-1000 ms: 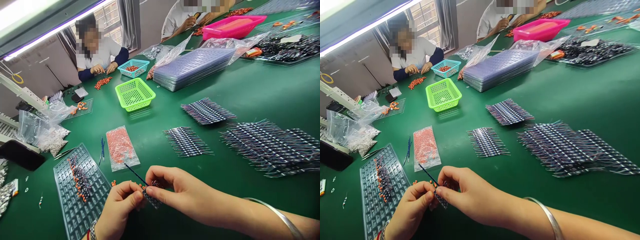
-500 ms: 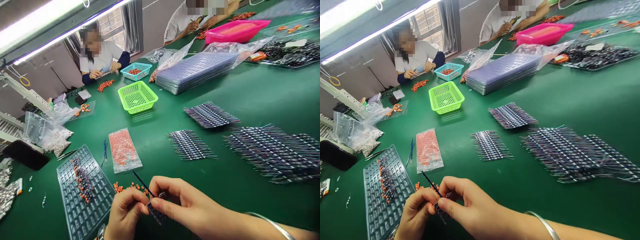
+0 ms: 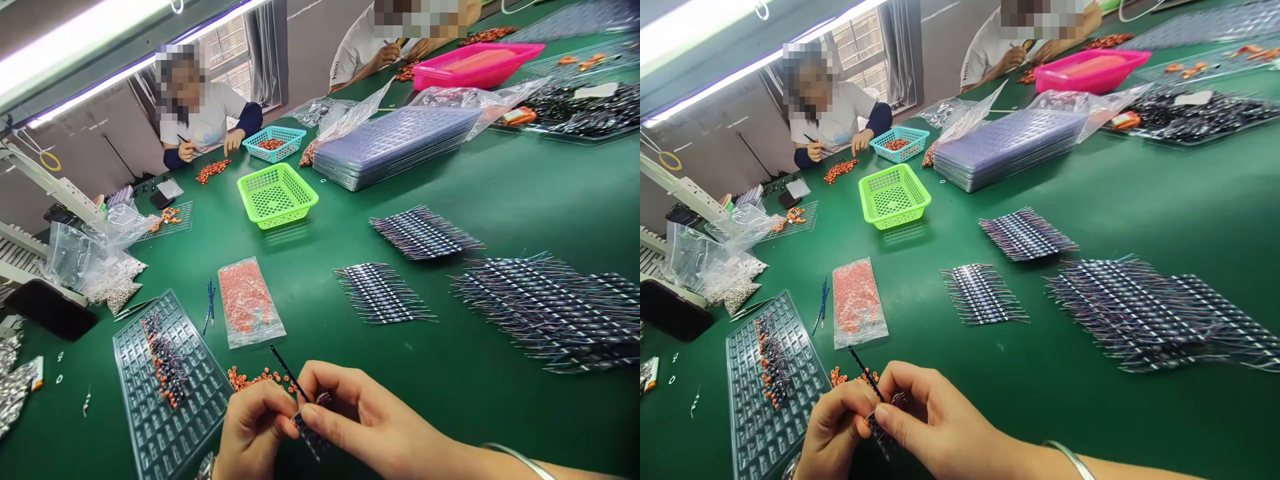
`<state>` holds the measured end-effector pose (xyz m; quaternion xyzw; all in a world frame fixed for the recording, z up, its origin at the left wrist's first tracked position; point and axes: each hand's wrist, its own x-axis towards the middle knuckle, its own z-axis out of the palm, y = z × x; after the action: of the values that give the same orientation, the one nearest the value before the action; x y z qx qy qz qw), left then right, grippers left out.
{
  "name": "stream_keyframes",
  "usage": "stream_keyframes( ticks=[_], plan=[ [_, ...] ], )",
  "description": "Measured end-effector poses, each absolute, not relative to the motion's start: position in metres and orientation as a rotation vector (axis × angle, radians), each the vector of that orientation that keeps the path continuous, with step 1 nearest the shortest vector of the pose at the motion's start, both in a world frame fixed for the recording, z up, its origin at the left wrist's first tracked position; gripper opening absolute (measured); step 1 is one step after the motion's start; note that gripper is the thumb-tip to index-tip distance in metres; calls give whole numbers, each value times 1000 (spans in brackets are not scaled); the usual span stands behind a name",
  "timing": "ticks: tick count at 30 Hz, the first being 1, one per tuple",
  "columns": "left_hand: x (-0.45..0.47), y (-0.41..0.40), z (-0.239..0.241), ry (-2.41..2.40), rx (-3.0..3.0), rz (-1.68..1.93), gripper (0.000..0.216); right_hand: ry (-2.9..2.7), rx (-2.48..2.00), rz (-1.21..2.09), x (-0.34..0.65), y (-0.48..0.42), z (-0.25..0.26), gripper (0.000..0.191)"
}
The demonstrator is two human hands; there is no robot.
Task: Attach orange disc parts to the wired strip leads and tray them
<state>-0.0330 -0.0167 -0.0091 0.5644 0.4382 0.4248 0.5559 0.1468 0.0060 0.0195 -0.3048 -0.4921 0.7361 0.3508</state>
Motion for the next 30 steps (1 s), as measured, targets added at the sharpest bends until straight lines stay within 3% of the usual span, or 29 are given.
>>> stream_keyframes(
  ticks=[8, 30],
  plan=[
    [-34, -8, 7, 1127, 1351, 926, 36, -1456, -883, 1746, 153, 12, 24, 47],
    [-33, -10, 2, 1058, 1201, 891, 30, -1216, -806, 1947, 156, 22, 20, 49]
  ],
)
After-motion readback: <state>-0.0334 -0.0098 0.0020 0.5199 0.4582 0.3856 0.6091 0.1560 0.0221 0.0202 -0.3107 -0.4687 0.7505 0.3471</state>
